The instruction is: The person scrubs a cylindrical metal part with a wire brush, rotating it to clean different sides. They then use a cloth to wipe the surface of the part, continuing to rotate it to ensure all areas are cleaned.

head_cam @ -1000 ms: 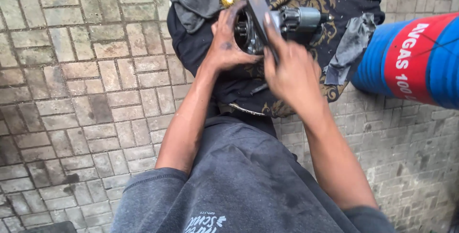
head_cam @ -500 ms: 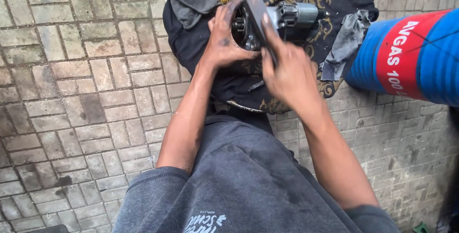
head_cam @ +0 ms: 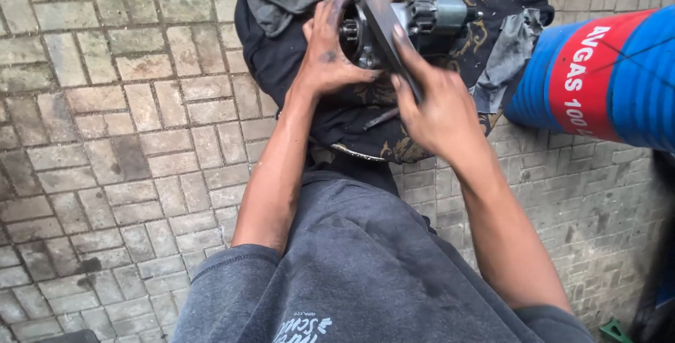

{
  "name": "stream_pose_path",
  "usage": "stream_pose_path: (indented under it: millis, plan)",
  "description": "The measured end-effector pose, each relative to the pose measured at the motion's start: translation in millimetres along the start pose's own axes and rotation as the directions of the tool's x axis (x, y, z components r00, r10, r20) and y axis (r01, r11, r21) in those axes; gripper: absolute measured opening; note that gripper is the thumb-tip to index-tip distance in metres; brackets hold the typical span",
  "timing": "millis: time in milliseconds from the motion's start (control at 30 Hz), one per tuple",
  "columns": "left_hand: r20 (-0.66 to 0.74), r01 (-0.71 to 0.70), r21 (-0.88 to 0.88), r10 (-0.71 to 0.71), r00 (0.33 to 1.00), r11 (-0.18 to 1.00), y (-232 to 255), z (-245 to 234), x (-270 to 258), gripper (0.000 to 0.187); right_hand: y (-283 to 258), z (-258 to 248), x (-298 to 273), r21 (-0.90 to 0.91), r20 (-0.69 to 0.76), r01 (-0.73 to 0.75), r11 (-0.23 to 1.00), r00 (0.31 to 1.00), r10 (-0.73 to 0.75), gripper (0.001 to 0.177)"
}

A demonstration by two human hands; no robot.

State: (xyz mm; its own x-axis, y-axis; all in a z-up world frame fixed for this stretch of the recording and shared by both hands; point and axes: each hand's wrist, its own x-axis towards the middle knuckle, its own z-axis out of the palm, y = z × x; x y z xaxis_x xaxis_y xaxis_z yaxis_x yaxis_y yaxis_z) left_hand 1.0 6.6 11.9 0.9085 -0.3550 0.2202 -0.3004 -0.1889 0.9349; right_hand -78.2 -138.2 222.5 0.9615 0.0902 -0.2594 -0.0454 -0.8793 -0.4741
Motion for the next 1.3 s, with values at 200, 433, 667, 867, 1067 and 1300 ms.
stream_pose_path:
  millis: [200,433,667,867,1067,1300]
  plan:
    - [-0.022,-0.003,0.026,0.003,1.0,1.0,-14.6,12.4,0.0,0.121,1.9,10.7,-19.5,-0.134,-0.009,-0.002,0.991,1.0,0.001,0.06]
    - [0.002,0.063,-0.026,-0.063,0.998,0.998,-3.4,5.7,1.2,0.119,-0.9,8.2,29.3,0.031,-0.059,0.083,0.996,0.995,-0.081,0.051]
    - [-0.006,0.052,-0.038,-0.052,0.999,0.998,-0.5,1.4,2.3,0.116,3.4,12.4,-15.3,-0.033,-0.047,0.03,0.999,0.998,-0.031,0.057]
    - [0.006,0.033,-0.02,-0.033,0.999,0.999,-2.0,5.7,1.5,0.12,2.5,5.7,47.7,0.001,-0.033,0.043,0.999,0.999,-0.043,0.053]
    - [0.025,0.063,0.008,-0.063,0.998,0.998,5.4,-3.4,8.1,0.12,11.1,10.7,-16.2,-0.076,-0.025,0.025,0.997,0.999,-0.027,0.057]
    - [0.082,0.119,0.072,-0.125,0.989,0.99,-9.4,6.2,5.8,0.136,2.0,12.3,69.2,-0.119,0.029,0.046,0.992,0.999,-0.043,0.055]
